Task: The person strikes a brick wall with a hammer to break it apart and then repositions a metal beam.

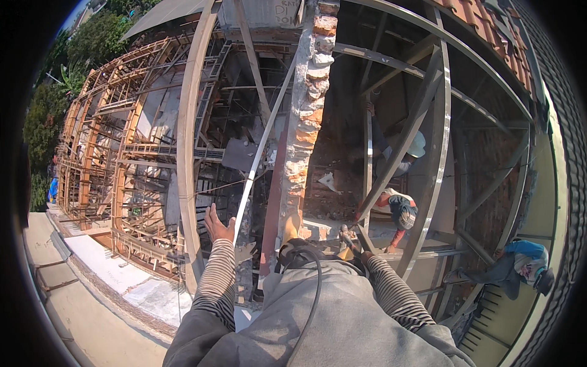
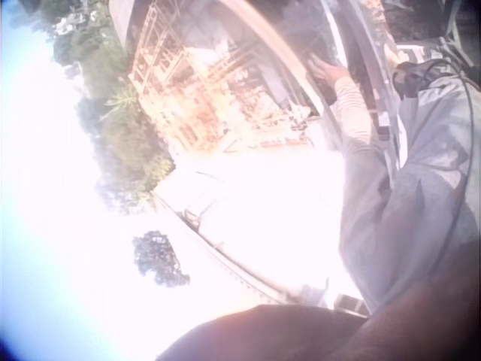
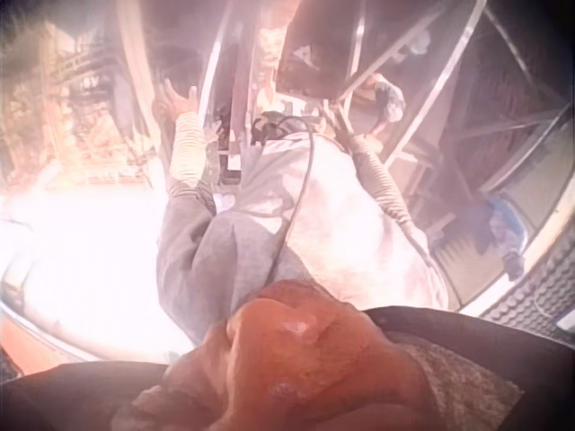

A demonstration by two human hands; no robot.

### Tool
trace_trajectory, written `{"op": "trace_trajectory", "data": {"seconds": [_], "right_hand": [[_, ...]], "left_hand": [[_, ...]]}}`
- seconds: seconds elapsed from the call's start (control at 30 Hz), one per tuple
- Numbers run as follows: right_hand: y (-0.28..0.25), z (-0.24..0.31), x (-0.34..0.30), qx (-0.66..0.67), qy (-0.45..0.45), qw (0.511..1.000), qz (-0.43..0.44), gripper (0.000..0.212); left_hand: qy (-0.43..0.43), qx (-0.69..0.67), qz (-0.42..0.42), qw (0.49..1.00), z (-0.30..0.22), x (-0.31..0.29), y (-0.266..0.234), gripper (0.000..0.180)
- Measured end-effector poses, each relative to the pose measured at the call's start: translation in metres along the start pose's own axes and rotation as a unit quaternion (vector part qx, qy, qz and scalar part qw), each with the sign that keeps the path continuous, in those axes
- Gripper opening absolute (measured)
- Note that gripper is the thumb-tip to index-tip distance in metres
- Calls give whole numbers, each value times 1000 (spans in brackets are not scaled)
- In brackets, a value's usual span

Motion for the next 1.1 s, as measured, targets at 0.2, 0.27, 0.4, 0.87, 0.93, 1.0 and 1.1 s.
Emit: {"op": "trace_trajectory", "data": {"seconds": [0.2,0.27,0.4,0.87,0.93,1.0,1.1], "right_hand": [[-8,29,-19,-14,26,1000,-1,68],[-3,35,-20,-23,26,999,2,68],[24,8,22,-48,-45,998,17,94],[56,-17,50,-117,-86,987,69,60],[54,-13,38,-64,-40,996,57,61],[68,-22,46,15,-20,999,23,63],[65,1,23,9,-56,998,16,61]], "left_hand": [[-90,16,-179,980,-2,88,-81,99],[-85,-1,-202,976,5,114,-90,100],[-143,-56,-59,986,23,161,-75,94],[-244,-6,10,970,31,194,-52,83],[-183,-8,-16,983,10,200,-63,86],[-130,-6,-42,991,-16,212,-67,89],[-109,-30,-81,990,-5,261,-74,90]]}}
Point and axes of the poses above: each hand's wrist, its own x-axis towards the middle knuckle, its own y-axis out of the palm, z = x × y, the point moved 5 cm from there along x, towards the middle knuckle, and after that the axes turned 7 degrees about -y, right-handed, at the moved point
